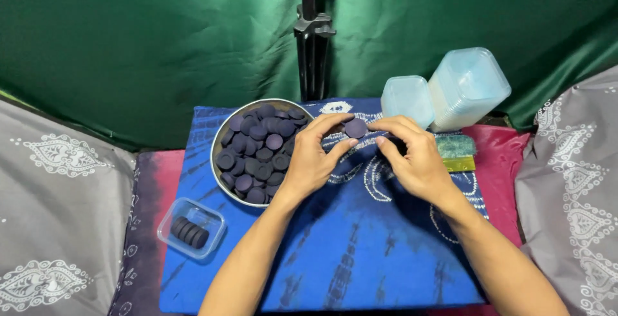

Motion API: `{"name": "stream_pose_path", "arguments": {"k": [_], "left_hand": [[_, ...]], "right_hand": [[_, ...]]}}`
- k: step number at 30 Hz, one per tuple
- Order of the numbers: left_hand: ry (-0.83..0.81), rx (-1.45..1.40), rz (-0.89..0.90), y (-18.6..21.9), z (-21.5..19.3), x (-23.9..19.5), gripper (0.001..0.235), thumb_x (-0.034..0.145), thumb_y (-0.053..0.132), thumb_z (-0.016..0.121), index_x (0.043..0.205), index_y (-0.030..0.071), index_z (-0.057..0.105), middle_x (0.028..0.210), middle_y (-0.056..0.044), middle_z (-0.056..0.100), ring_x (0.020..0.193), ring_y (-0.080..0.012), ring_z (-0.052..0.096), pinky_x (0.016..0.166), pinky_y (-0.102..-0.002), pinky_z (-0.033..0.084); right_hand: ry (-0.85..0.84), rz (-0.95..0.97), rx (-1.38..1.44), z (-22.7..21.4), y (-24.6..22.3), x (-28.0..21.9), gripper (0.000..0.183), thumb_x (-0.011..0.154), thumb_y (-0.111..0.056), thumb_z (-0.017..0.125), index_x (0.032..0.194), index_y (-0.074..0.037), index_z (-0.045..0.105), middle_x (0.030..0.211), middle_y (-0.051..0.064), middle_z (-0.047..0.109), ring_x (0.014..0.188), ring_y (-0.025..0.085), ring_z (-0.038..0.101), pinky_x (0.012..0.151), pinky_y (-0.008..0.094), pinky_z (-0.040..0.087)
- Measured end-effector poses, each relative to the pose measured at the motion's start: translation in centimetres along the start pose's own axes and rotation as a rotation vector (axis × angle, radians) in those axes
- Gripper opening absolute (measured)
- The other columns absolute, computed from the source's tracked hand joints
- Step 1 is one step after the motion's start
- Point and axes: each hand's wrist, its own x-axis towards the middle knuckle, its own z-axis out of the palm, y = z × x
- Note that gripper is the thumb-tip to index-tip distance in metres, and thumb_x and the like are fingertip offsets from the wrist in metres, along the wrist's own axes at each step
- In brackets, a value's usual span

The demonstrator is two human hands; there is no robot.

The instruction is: The person repeatedly picks small dark circular objects from a metal bowl and stacks them into small piles on a blue patterned tablecloth. The hands handle the objects one at a time, building several small stacks while the bowl remains to the left.

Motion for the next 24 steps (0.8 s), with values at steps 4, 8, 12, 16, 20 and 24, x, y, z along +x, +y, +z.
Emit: {"name": "stream_pose_path", "arguments": {"k": [4, 8, 12, 16, 20, 24], "left_hand": [[-0.026, -0.025, -0.026, -1.6, 3.0, 0.3, 0.039, 0.085, 0.010, 0.081, 0.123, 0.004, 0.071, 0.114, -0.016, 0.072, 0.102, -0.0303, 0.072, 0.092, -0.040, 0.059], [-0.051, -0.049, -0.076, -2.8, 5.2, 0.4, 0.041, 0.085, 0.007, 0.081, 0.123, 0.001, 0.069, 0.114, -0.018, 0.070, 0.103, -0.0316, 0.071, 0.094, -0.040, 0.058], [-0.068, -0.029, -0.100, -3.4, 6.1, 0.6, 0.041, 0.085, 0.008, 0.082, 0.123, 0.001, 0.069, 0.112, -0.016, 0.070, 0.108, -0.0322, 0.070, 0.095, -0.039, 0.058], [-0.099, -0.008, -0.108, -5.0, 6.7, 0.4, 0.042, 0.084, 0.011, 0.083, 0.123, 0.005, 0.071, 0.113, -0.013, 0.071, 0.111, -0.0296, 0.070, 0.095, -0.036, 0.057], [-0.121, -0.005, -0.106, -5.7, 7.0, 0.4, 0.042, 0.082, 0.015, 0.085, 0.121, 0.007, 0.072, 0.112, -0.012, 0.073, 0.112, -0.0303, 0.070, 0.096, -0.039, 0.056], [-0.133, -0.010, -0.089, -5.7, 7.1, 0.4, 0.041, 0.082, 0.014, 0.084, 0.121, 0.008, 0.072, 0.113, -0.013, 0.072, 0.115, -0.0341, 0.068, 0.100, -0.044, 0.053]], "right_hand": [[0.002, -0.013, -0.101, -1.6, 2.6, -1.2, 0.031, 0.093, -0.008, 0.056, 0.118, -0.010, 0.074, 0.117, 0.012, 0.071, 0.116, 0.036, 0.062, 0.101, 0.050, 0.048], [-0.047, 0.090, -0.230, -2.6, 3.9, -1.8, 0.036, 0.092, -0.018, 0.049, 0.118, -0.018, 0.074, 0.132, 0.005, 0.062, 0.133, 0.033, 0.048, 0.113, 0.049, 0.031], [-0.028, 0.090, -0.351, -2.1, 6.1, -2.3, 0.033, 0.093, -0.022, 0.048, 0.113, -0.019, 0.073, 0.136, 0.003, 0.059, 0.137, 0.031, 0.043, 0.115, 0.049, 0.028], [-0.041, 0.088, -0.406, -2.2, 7.0, -2.6, 0.031, 0.093, -0.022, 0.047, 0.110, -0.020, 0.073, 0.136, 0.003, 0.058, 0.138, 0.032, 0.043, 0.114, 0.050, 0.029], [-0.040, 0.072, -0.453, -2.0, 7.8, -2.9, 0.030, 0.093, -0.020, 0.048, 0.108, -0.019, 0.074, 0.135, 0.006, 0.058, 0.138, 0.035, 0.044, 0.110, 0.050, 0.034], [-0.038, 0.046, -0.449, -2.0, 8.5, -3.0, 0.031, 0.093, -0.019, 0.048, 0.110, -0.018, 0.074, 0.134, 0.007, 0.059, 0.138, 0.036, 0.046, 0.107, 0.049, 0.039]]}}
